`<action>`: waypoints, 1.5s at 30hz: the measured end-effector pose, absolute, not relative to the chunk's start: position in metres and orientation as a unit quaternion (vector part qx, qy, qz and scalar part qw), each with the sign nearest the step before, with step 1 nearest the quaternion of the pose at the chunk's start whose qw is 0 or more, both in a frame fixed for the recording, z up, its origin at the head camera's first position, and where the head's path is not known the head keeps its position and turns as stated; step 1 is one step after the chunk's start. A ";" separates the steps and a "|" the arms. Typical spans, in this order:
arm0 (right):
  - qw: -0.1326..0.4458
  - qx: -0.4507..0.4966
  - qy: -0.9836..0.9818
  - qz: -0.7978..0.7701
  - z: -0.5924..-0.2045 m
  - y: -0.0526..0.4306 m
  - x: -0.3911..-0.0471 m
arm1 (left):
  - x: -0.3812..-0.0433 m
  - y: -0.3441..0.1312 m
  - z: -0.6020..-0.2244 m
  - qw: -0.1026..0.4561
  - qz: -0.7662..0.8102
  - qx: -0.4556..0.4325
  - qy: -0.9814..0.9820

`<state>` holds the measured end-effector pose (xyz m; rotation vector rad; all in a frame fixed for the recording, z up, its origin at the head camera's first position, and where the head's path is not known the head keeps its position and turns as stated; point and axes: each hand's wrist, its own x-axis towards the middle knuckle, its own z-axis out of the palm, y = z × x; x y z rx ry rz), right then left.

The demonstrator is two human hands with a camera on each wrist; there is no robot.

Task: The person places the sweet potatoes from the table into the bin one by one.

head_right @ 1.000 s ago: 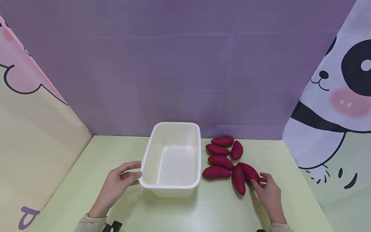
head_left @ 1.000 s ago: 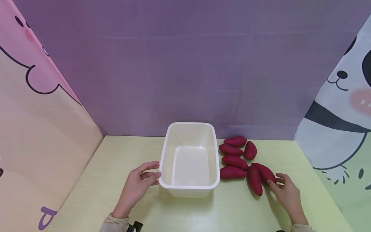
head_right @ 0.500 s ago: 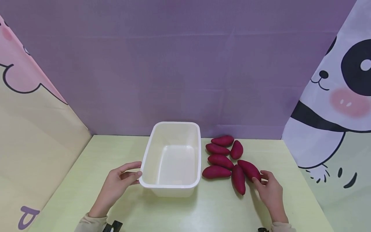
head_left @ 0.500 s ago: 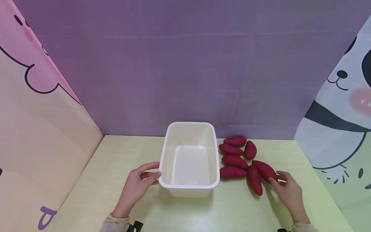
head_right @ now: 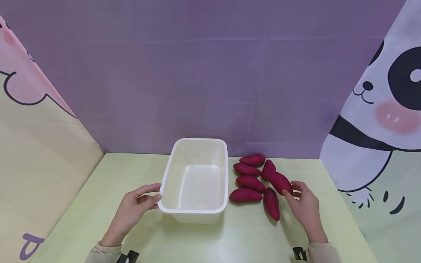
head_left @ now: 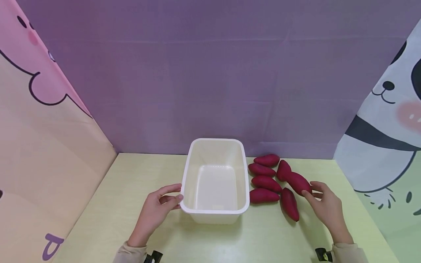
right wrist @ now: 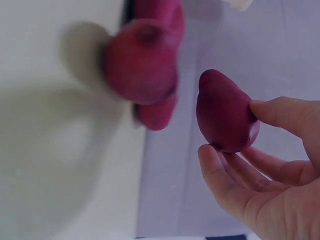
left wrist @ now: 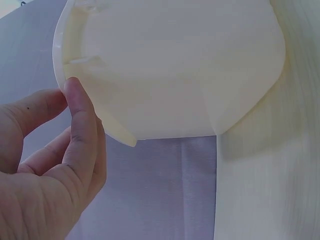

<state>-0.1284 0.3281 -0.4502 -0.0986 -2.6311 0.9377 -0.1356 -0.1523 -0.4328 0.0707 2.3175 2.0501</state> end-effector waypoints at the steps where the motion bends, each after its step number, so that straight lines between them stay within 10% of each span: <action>1: 0.174 -0.030 -0.928 0.330 -0.446 0.326 -0.131 | -0.136 -0.152 -0.433 0.023 0.662 0.024 0.749; 45: 0.091 0.135 -0.915 0.370 -0.326 0.137 -0.254 | -0.134 -0.153 -0.433 0.027 0.651 0.016 0.758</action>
